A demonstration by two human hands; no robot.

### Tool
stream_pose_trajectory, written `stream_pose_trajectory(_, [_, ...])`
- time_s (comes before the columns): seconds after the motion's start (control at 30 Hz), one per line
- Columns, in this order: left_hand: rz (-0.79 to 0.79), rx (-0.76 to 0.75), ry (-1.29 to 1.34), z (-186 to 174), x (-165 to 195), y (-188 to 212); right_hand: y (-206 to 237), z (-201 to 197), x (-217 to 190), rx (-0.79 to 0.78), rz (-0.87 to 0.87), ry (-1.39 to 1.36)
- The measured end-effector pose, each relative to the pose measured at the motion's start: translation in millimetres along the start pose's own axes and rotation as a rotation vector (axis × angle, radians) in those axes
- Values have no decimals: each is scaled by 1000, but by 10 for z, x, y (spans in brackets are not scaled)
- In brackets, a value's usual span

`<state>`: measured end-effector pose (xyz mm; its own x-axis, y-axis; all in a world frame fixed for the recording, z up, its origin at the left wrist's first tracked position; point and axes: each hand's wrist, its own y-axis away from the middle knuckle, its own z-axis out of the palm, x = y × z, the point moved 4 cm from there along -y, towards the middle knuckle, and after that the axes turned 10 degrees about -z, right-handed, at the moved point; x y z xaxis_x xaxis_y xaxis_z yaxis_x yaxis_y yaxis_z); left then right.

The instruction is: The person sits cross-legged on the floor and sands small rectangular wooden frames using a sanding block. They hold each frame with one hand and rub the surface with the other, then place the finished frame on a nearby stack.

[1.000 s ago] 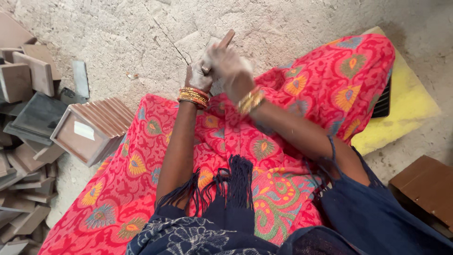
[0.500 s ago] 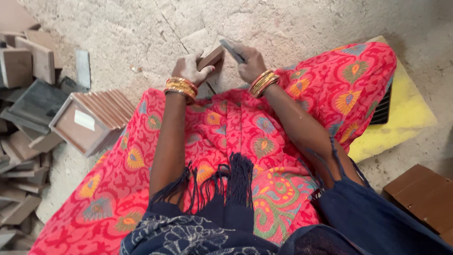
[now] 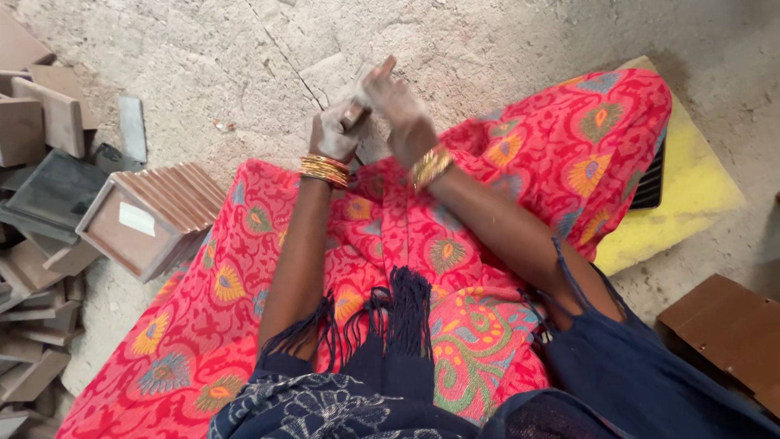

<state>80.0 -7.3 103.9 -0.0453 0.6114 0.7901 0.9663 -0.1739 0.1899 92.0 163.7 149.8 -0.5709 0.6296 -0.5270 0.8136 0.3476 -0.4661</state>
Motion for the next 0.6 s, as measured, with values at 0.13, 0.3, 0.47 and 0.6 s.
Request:
stream_pose_trajectory(0.13, [106,64,53,-70,121,-4,10,104,321,-29,277,37])
stream_pose_trajectory(0.3, [-100,-38,-261,6,209,-54,207,59,-190,25,-75,-56])
stream_pose_trajectory(0.47, [-5,50,-42,-93,324,76,-32,-40,197,28,79,-85])
stream_pose_trajectory(0.6, [58,75,6,-61,268,15,-157,-84,373,5,150,-51])
